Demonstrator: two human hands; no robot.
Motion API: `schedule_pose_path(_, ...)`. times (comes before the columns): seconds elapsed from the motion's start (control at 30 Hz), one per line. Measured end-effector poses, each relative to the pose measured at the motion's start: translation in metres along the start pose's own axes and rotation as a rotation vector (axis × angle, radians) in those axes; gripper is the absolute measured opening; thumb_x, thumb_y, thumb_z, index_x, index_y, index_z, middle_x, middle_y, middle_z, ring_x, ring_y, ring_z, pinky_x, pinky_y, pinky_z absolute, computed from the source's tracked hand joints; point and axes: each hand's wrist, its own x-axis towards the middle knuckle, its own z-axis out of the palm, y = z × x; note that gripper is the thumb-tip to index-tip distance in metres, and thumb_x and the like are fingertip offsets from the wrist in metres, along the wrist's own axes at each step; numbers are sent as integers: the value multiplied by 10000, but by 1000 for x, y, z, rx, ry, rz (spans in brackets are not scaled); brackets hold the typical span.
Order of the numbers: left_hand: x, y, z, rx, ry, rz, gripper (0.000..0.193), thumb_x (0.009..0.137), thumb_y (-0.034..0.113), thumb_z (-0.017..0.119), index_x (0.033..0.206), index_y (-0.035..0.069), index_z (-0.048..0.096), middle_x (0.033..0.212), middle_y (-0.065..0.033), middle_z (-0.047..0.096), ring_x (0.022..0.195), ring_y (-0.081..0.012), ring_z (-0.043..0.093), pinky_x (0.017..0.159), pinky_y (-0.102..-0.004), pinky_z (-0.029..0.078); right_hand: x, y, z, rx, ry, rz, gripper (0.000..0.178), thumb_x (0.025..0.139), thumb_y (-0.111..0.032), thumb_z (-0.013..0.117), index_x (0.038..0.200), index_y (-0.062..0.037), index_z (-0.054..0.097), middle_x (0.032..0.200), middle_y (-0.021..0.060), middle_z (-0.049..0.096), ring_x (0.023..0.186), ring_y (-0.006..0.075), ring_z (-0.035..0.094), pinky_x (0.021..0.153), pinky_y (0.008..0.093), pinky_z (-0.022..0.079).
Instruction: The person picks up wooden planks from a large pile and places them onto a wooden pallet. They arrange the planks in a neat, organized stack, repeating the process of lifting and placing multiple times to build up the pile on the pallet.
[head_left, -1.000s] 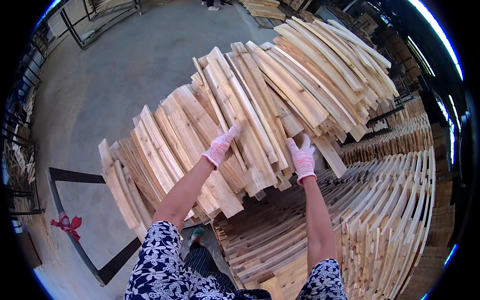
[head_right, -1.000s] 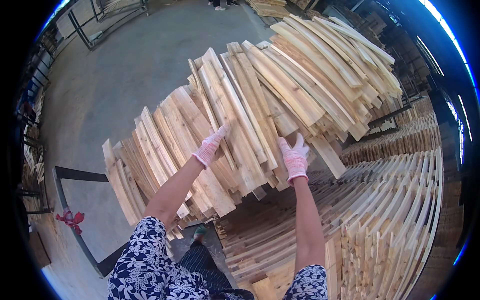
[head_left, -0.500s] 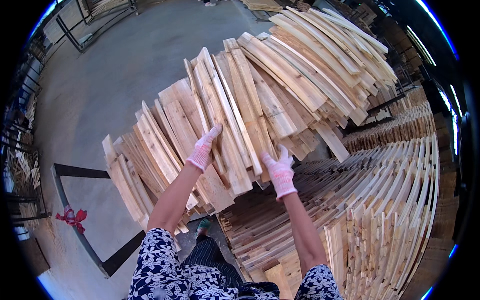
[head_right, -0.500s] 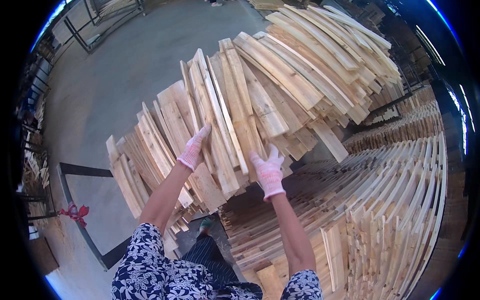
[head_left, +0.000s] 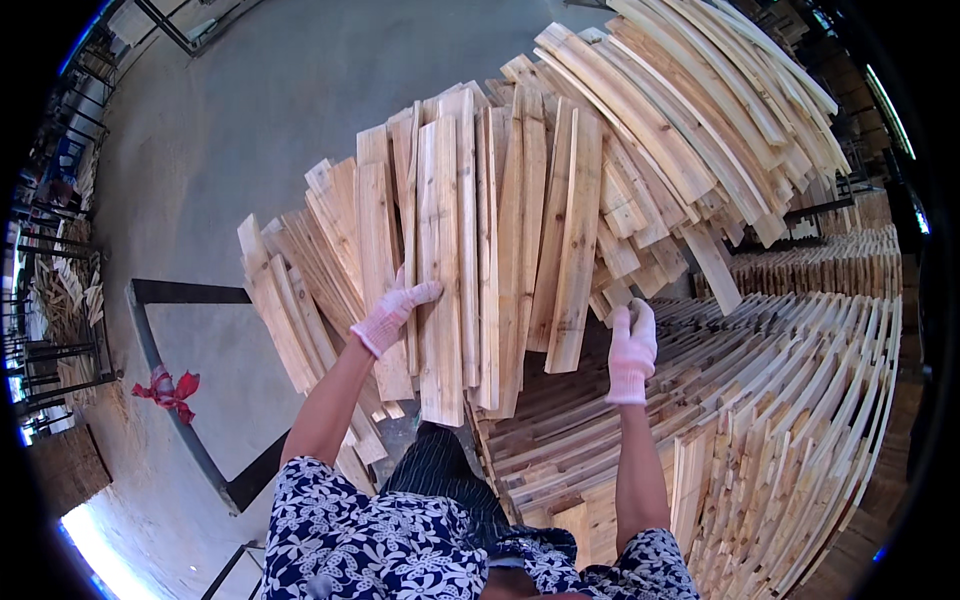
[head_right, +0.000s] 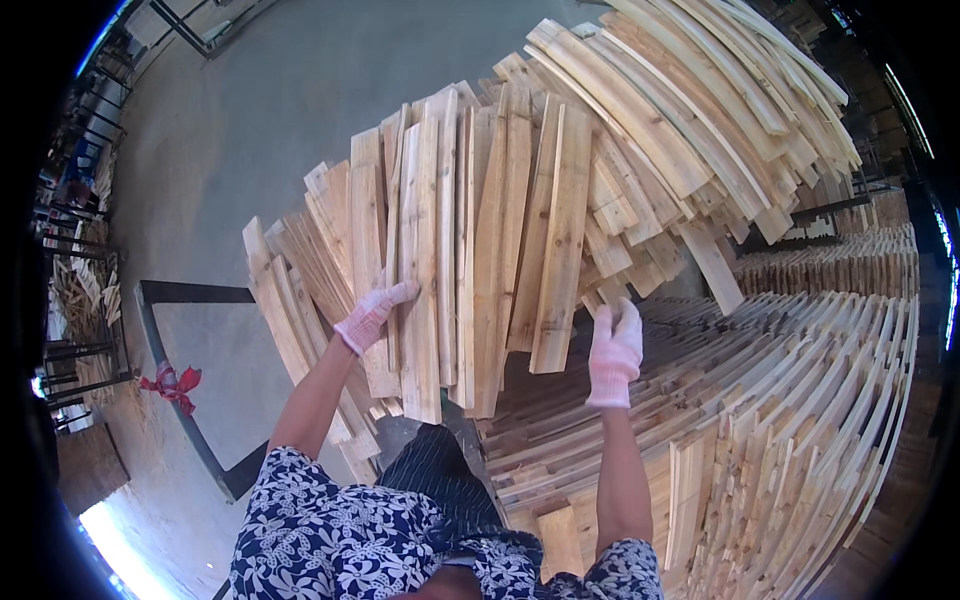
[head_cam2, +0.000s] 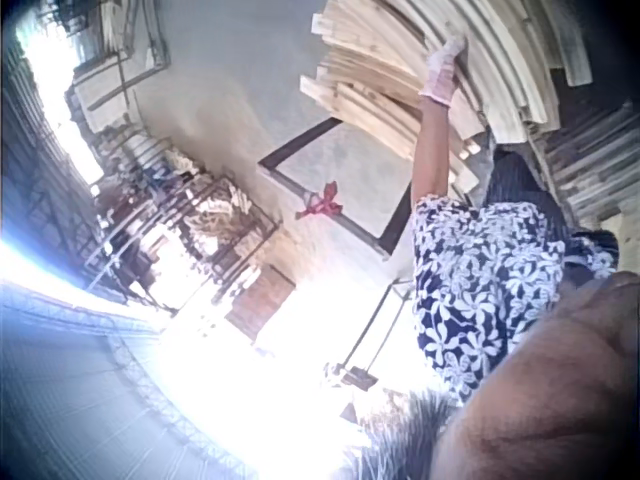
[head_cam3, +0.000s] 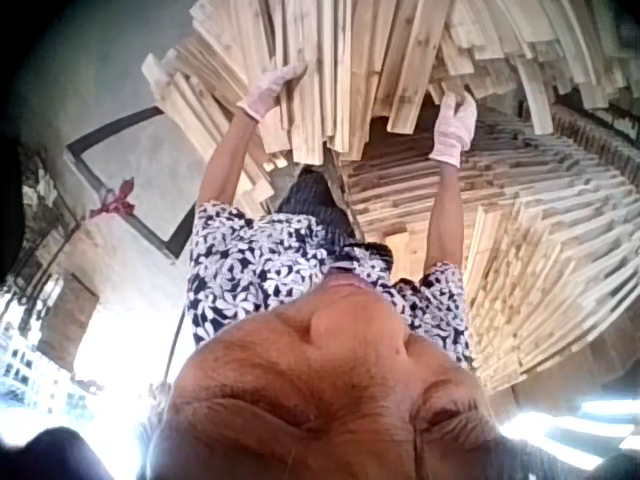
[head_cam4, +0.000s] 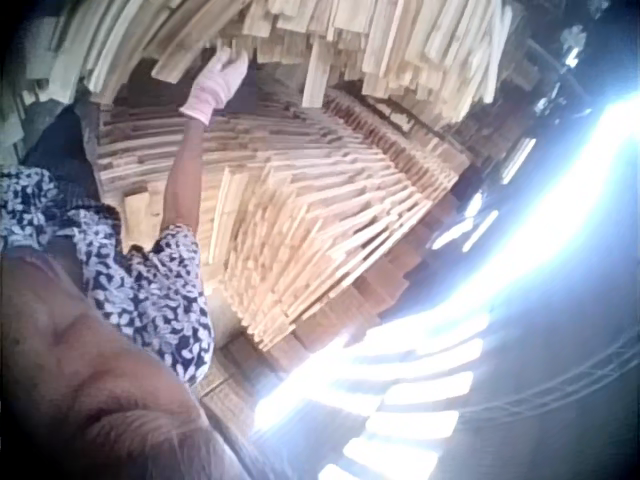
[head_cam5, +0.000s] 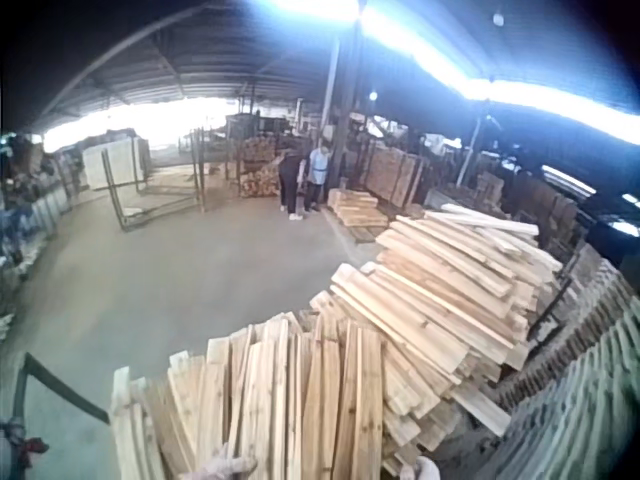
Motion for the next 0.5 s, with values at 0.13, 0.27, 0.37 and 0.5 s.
schedule_pose_path(0.13,28,4,3,53,-117,-28,1292,779,287,911,1644,86,-27,1489,-104,494,1319,-199,516,1130,-369,429,12,103,78,590,-323,613,804,979,-642,567,1427,24,526,1403,160,603,1260,278,599,1059,376,461)
schedule_pose_path(0.27,23,1,-2,116,-43,40,1209,789,322,899,1630,77,65,1492,-133,495,1343,-230,508,1134,-377,420,-10,45,96,640,-612,771,805,950,-694,576,1499,-109,507,1375,73,613,1266,193,567,1046,426,481)
schedule_pose_path(0.37,-15,29,56,588,235,86,1222,788,386,889,1636,59,71,1526,-241,442,1396,-326,479,1166,-395,382,-34,21,92,609,-636,573,882,923,-736,577,1512,-84,491,1357,89,632,1210,190,611,1020,428,510)
schedule_pose_path(0.5,-19,32,53,804,312,45,1376,717,547,888,1645,76,-12,1535,-277,427,1404,-346,473,1133,-411,414,-64,10,92,623,-704,722,914,984,-757,411,1480,5,497,1388,135,600,1253,171,541,1073,330,432)
